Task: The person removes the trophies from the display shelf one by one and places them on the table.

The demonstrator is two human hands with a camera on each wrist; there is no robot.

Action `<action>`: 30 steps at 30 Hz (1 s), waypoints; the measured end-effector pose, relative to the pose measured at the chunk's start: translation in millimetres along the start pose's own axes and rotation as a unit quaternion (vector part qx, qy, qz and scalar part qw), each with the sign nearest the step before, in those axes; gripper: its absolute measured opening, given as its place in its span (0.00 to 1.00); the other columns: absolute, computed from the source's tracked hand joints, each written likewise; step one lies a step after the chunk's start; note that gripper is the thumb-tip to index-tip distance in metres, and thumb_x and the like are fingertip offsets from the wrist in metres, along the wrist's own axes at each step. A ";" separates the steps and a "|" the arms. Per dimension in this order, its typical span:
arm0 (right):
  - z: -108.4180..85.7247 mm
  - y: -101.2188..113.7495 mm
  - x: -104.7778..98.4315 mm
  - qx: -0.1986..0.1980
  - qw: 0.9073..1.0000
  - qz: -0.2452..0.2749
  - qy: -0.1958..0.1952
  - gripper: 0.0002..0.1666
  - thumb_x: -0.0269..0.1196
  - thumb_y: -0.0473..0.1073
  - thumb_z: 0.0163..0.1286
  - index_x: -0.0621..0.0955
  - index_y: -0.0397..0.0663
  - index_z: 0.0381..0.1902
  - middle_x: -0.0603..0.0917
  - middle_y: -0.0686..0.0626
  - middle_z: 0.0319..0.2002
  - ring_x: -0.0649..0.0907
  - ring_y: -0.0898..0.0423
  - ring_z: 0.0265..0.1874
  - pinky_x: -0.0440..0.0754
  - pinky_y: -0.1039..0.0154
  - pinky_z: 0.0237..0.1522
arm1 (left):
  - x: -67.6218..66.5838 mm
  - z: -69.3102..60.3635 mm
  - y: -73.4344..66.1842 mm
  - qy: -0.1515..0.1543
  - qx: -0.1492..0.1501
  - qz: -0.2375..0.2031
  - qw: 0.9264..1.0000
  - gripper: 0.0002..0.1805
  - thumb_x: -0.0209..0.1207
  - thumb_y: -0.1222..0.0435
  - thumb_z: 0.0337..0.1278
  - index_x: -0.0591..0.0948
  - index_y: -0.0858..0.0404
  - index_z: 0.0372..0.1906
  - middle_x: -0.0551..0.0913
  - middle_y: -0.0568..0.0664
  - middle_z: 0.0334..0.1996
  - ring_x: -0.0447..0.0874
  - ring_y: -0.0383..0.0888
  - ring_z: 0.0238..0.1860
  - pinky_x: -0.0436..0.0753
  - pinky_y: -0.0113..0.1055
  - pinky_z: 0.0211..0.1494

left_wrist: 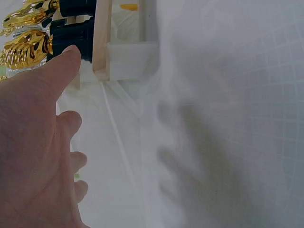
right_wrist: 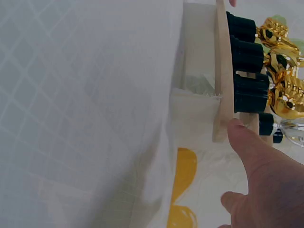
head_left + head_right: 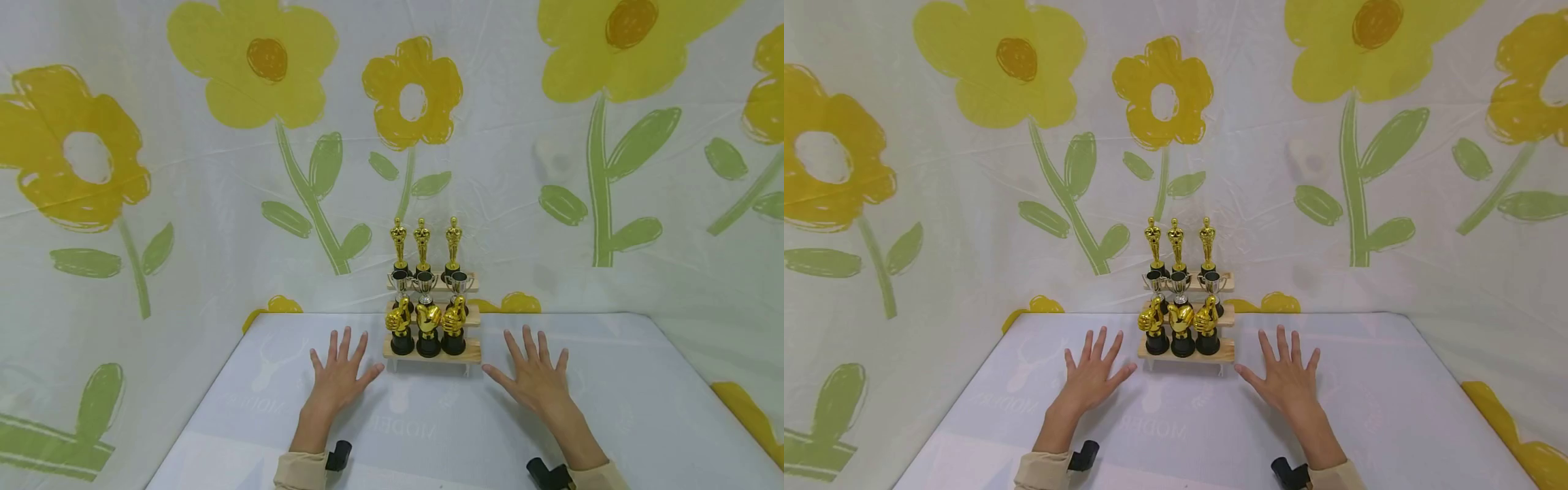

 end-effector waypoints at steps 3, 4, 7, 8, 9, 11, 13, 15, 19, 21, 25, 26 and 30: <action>-0.8 0.5 -1.3 0.000 1.000 -0.003 0.002 0.59 0.49 0.80 0.61 0.57 0.48 0.77 0.47 0.30 0.76 0.45 0.28 0.74 0.34 0.20 0.64 | 0.7 0.7 0.8 0.002 -0.001 0.002 1.000 0.43 0.47 0.34 0.63 0.58 0.50 0.77 0.46 0.59 0.79 0.36 0.63 0.79 0.35 0.77 0.68; -1.4 0.9 -2.5 0.000 1.000 -0.003 0.002 0.58 0.50 0.80 0.61 0.57 0.48 0.77 0.48 0.30 0.76 0.46 0.27 0.74 0.35 0.20 0.64 | 0.9 1.3 1.2 0.005 -0.003 0.003 1.000 0.43 0.47 0.34 0.63 0.57 0.50 0.77 0.45 0.59 0.79 0.35 0.63 0.79 0.35 0.76 0.69; -3.0 2.2 -5.3 -0.003 1.000 -0.002 0.001 0.57 0.51 0.79 0.62 0.58 0.48 0.77 0.48 0.30 0.76 0.46 0.27 0.74 0.36 0.19 0.64 | 0.9 2.1 2.0 0.004 -0.003 0.002 1.000 0.44 0.47 0.34 0.62 0.57 0.50 0.77 0.46 0.59 0.79 0.36 0.63 0.79 0.34 0.77 0.68; -3.3 2.5 -5.7 -0.003 1.000 0.000 0.001 0.57 0.51 0.79 0.62 0.58 0.48 0.76 0.48 0.30 0.76 0.46 0.27 0.74 0.36 0.19 0.64 | 0.9 2.2 2.2 0.007 -0.004 0.003 1.000 0.44 0.47 0.34 0.62 0.56 0.50 0.77 0.45 0.59 0.79 0.35 0.63 0.79 0.34 0.76 0.68; -3.5 2.8 -5.9 -0.004 1.000 0.003 0.000 0.57 0.51 0.79 0.62 0.58 0.48 0.76 0.49 0.30 0.76 0.46 0.27 0.74 0.36 0.19 0.64 | 0.6 2.4 2.5 0.005 -0.003 0.001 1.000 0.44 0.47 0.33 0.62 0.57 0.50 0.77 0.45 0.59 0.79 0.35 0.63 0.79 0.34 0.77 0.68; -3.4 2.7 -5.5 -0.003 1.000 0.003 0.003 0.58 0.51 0.79 0.61 0.58 0.48 0.76 0.49 0.30 0.76 0.47 0.27 0.74 0.36 0.19 0.64 | 0.0 2.4 2.7 0.002 -0.001 -0.002 1.000 0.44 0.48 0.33 0.61 0.57 0.50 0.77 0.45 0.59 0.79 0.36 0.64 0.79 0.34 0.77 0.68; -2.8 1.7 -4.4 -0.001 1.000 -0.001 0.007 0.58 0.50 0.80 0.61 0.57 0.48 0.77 0.48 0.30 0.76 0.46 0.27 0.74 0.36 0.19 0.64 | 1.0 3.2 3.5 0.007 -0.004 0.001 1.000 0.45 0.47 0.33 0.61 0.56 0.49 0.78 0.44 0.58 0.80 0.34 0.62 0.79 0.34 0.76 0.69; -2.0 0.9 -3.8 0.000 1.000 -0.001 0.008 0.59 0.50 0.80 0.61 0.56 0.48 0.77 0.48 0.30 0.76 0.46 0.27 0.74 0.36 0.19 0.64 | 1.0 3.7 3.4 0.006 -0.001 -0.001 1.000 0.45 0.47 0.33 0.61 0.56 0.50 0.78 0.44 0.58 0.79 0.35 0.63 0.79 0.34 0.76 0.69; -0.7 0.2 -4.0 -0.002 1.000 0.004 0.003 0.59 0.50 0.80 0.61 0.56 0.48 0.77 0.48 0.29 0.76 0.46 0.27 0.74 0.34 0.19 0.63 | -0.1 3.5 2.9 0.006 -0.001 -0.005 1.000 0.45 0.48 0.33 0.61 0.55 0.50 0.78 0.44 0.58 0.80 0.35 0.63 0.79 0.34 0.76 0.69; -0.5 0.6 -4.4 -0.002 1.000 0.007 0.003 0.59 0.51 0.80 0.60 0.57 0.47 0.77 0.48 0.29 0.76 0.46 0.26 0.74 0.34 0.19 0.63 | -1.3 3.1 2.6 0.004 0.000 -0.009 1.000 0.45 0.49 0.33 0.61 0.56 0.51 0.77 0.44 0.59 0.79 0.36 0.63 0.79 0.34 0.76 0.69; -0.5 0.9 -3.8 0.001 1.000 0.007 0.008 0.60 0.51 0.81 0.60 0.57 0.47 0.77 0.48 0.29 0.76 0.46 0.27 0.74 0.34 0.19 0.63 | -1.2 2.8 3.0 0.005 0.001 -0.007 1.000 0.45 0.48 0.33 0.61 0.56 0.51 0.78 0.45 0.59 0.79 0.36 0.63 0.79 0.36 0.76 0.69; -0.6 0.9 -3.8 0.001 1.000 0.007 0.007 0.60 0.51 0.80 0.60 0.57 0.47 0.77 0.48 0.29 0.76 0.46 0.26 0.74 0.35 0.19 0.63 | -0.8 3.0 3.1 0.008 0.001 -0.006 1.000 0.46 0.48 0.33 0.61 0.55 0.50 0.78 0.44 0.58 0.79 0.36 0.63 0.79 0.36 0.76 0.69; -0.1 -0.1 -2.6 0.002 1.000 0.010 0.003 0.60 0.52 0.80 0.59 0.57 0.47 0.76 0.48 0.29 0.76 0.47 0.26 0.73 0.36 0.19 0.63 | 0.2 4.4 2.4 0.010 0.008 -0.009 1.000 0.44 0.47 0.34 0.63 0.53 0.49 0.78 0.44 0.58 0.80 0.35 0.62 0.79 0.37 0.75 0.70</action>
Point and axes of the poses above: each hand's wrist, its own z-axis towards the middle knuckle, its own x-axis out of the palm, y = z × x, the point moved 5 cm from there along z, towards the middle knuckle
